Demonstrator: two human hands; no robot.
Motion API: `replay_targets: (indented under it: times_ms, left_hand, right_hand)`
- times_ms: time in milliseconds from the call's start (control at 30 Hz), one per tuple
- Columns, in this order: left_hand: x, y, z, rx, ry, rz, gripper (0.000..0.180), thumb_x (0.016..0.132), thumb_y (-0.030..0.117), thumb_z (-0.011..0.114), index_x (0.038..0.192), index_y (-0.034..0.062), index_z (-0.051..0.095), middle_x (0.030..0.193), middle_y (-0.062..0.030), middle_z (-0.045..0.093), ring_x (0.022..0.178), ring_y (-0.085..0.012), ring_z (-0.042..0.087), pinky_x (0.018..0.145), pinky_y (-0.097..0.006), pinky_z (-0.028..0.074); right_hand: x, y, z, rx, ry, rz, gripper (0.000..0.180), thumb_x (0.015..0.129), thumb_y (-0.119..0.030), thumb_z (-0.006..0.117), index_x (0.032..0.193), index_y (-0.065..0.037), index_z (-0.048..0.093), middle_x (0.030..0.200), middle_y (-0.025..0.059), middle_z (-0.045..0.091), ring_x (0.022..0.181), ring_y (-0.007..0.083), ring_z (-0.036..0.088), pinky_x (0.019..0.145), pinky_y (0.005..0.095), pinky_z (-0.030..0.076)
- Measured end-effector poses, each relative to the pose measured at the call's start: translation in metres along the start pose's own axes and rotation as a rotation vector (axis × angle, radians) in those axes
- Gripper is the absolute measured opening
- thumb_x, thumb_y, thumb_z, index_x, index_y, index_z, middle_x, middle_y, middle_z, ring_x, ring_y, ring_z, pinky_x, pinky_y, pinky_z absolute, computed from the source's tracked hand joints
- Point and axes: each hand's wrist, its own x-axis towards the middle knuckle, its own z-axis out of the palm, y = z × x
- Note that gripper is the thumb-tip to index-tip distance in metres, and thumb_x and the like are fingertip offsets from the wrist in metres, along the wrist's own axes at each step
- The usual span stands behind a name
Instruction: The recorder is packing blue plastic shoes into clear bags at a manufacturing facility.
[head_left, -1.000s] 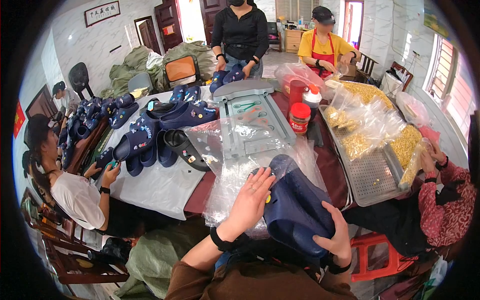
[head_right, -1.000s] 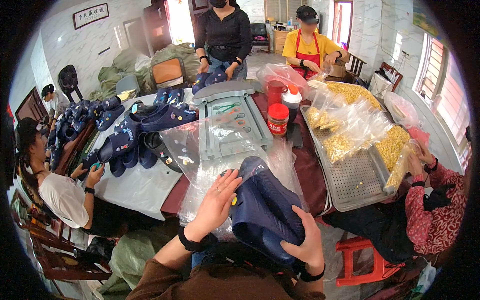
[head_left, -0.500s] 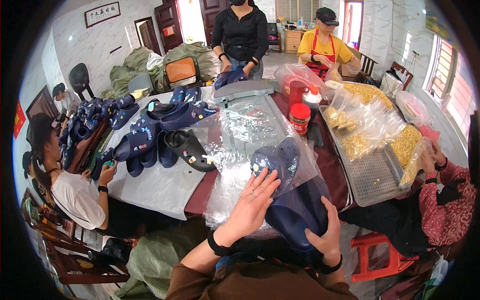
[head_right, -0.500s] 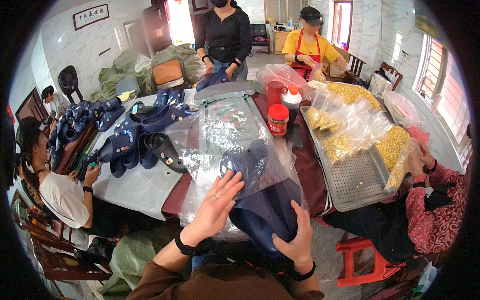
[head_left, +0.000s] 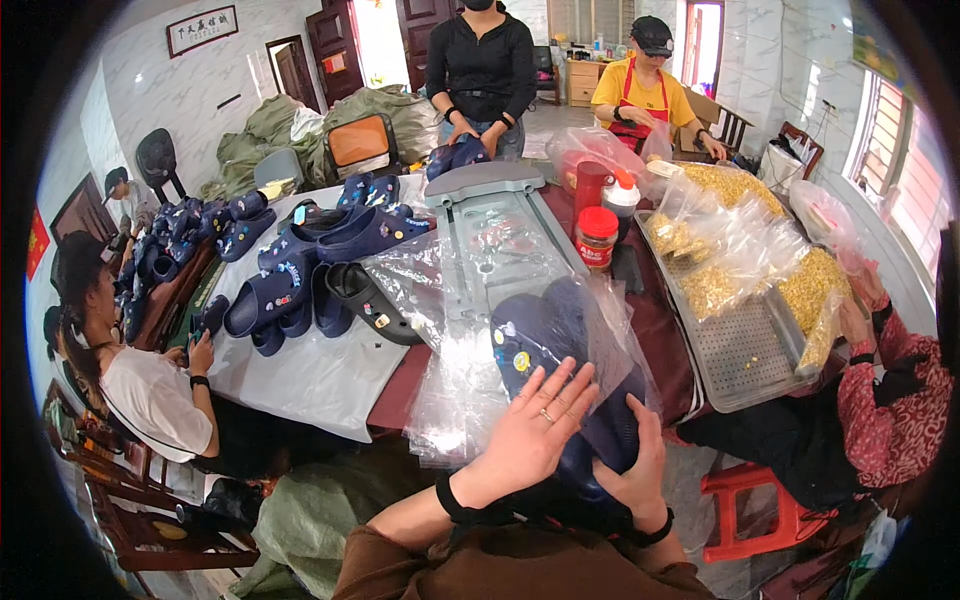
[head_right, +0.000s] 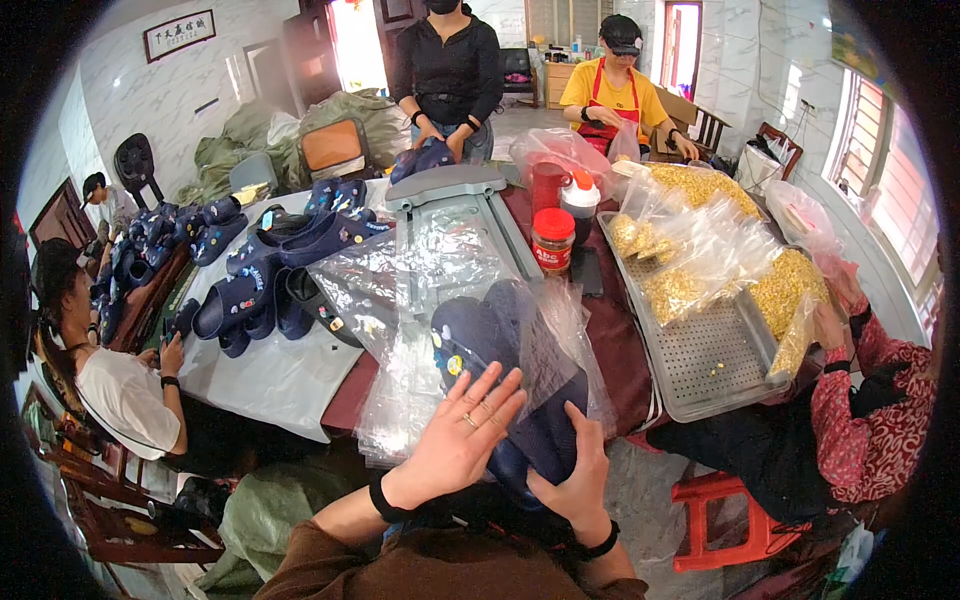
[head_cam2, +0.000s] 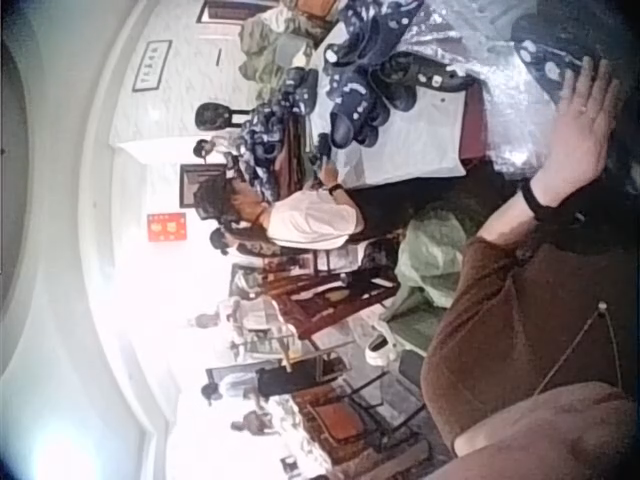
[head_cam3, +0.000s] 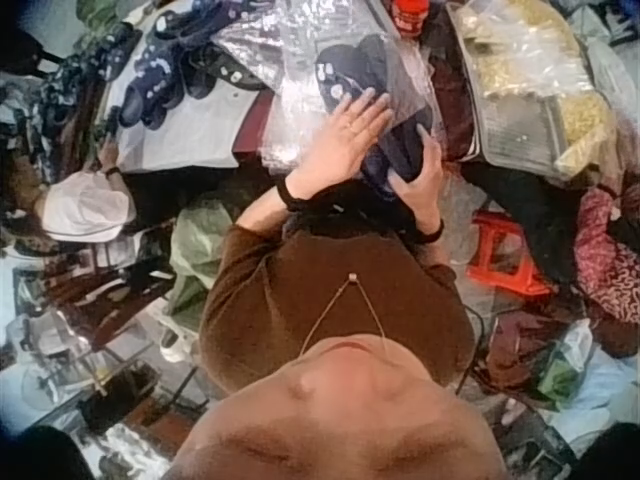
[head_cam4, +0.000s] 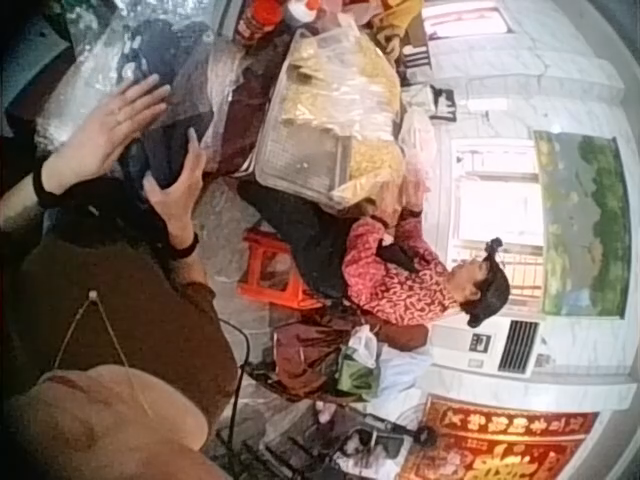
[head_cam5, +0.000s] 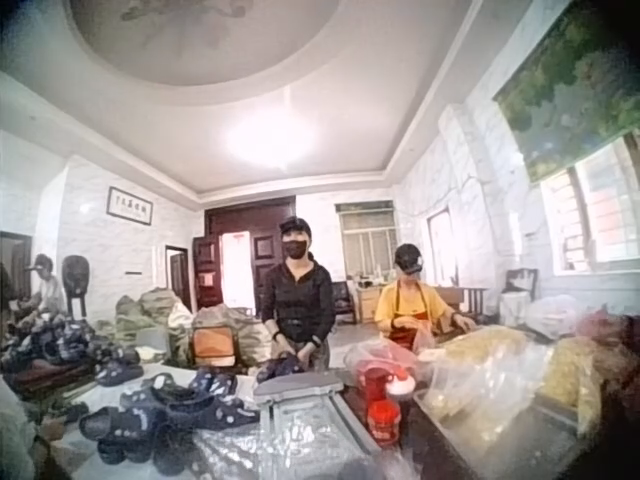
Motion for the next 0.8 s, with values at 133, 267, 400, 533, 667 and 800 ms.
replay_targets:
  times_ms: [133, 267, 400, 533, 667, 800]
  left_hand:
    - [-0.007, 0.004, 0.005, 0.022, -0.053, 0.041, 0.063, 0.087, 0.009, 0.066, 0.147, 0.0012, 0.051, 0.16, -0.0156, 0.042, 0.152, -0.0348, 0.034, 0.122, -0.052, 0.026]
    - [-0.018, 0.0, 0.002, -0.172, -0.075, 0.112, 0.065, 0.088, 0.016, 0.071, 0.148, 0.0033, 0.05, 0.161, -0.0176, 0.04, 0.151, -0.0356, 0.036, 0.121, -0.051, 0.026]
    - [-0.047, -0.027, 0.013, 0.123, 0.556, -0.069, 0.092, 0.077, 0.028, 0.087, 0.153, 0.0058, 0.04, 0.157, -0.0259, 0.038, 0.148, -0.0371, 0.036, 0.123, -0.049, 0.023]
    - [-0.043, -0.063, 0.025, -0.81, 0.679, -0.515, 0.119, 0.077, 0.011, 0.084, 0.164, 0.0098, 0.004, 0.166, -0.02, 0.02, 0.154, -0.0317, 0.021, 0.125, -0.046, 0.018]
    - [-0.044, -0.064, 0.037, -1.508, 0.445, -0.65, 0.11, 0.092, 0.013, 0.073, 0.165, 0.0127, -0.01, 0.167, -0.0156, 0.018, 0.153, -0.0279, 0.024, 0.123, -0.04, 0.023]
    - [-0.059, -0.071, 0.055, -1.78, 0.38, -0.748, 0.103, 0.1, 0.03, 0.068, 0.164, 0.0183, -0.013, 0.167, -0.0133, 0.017, 0.151, -0.0253, 0.026, 0.123, -0.043, 0.028]
  right_hand:
    - [-0.001, 0.003, 0.003, 0.035, 0.035, 0.027, 0.088, 0.06, -0.017, 0.079, 0.142, -0.001, 0.05, 0.118, 0.0186, 0.059, 0.11, 0.0369, 0.06, 0.097, 0.0428, 0.048]
    - [-0.005, 0.017, 0.009, 0.228, 0.025, 0.098, 0.088, 0.063, -0.014, 0.076, 0.144, 0.001, 0.048, 0.127, 0.0174, 0.057, 0.121, 0.0311, 0.057, 0.106, 0.0403, 0.043]
    - [-0.009, 0.028, 0.015, 0.476, 0.021, 0.196, 0.089, 0.065, -0.012, 0.074, 0.147, 0.003, 0.044, 0.137, 0.0167, 0.054, 0.129, 0.0278, 0.053, 0.114, 0.0383, 0.037]
    - [-0.01, 0.019, 0.016, 0.56, -0.003, 0.192, 0.09, 0.068, -0.012, 0.075, 0.149, 0.006, 0.04, 0.144, 0.0164, 0.05, 0.136, 0.0268, 0.046, 0.118, 0.0374, 0.031]
    - [-0.012, 0.013, 0.025, 0.565, -0.048, 0.2, 0.092, 0.069, -0.014, 0.078, 0.15, 0.005, 0.04, 0.146, 0.0164, 0.048, 0.138, 0.0261, 0.044, 0.119, 0.038, 0.03]
    - [-0.015, 0.018, 0.029, 0.41, -0.018, 0.152, 0.092, 0.066, -0.015, 0.081, 0.148, 0.005, 0.042, 0.141, 0.0192, 0.053, 0.132, 0.0303, 0.051, 0.114, 0.0398, 0.036]
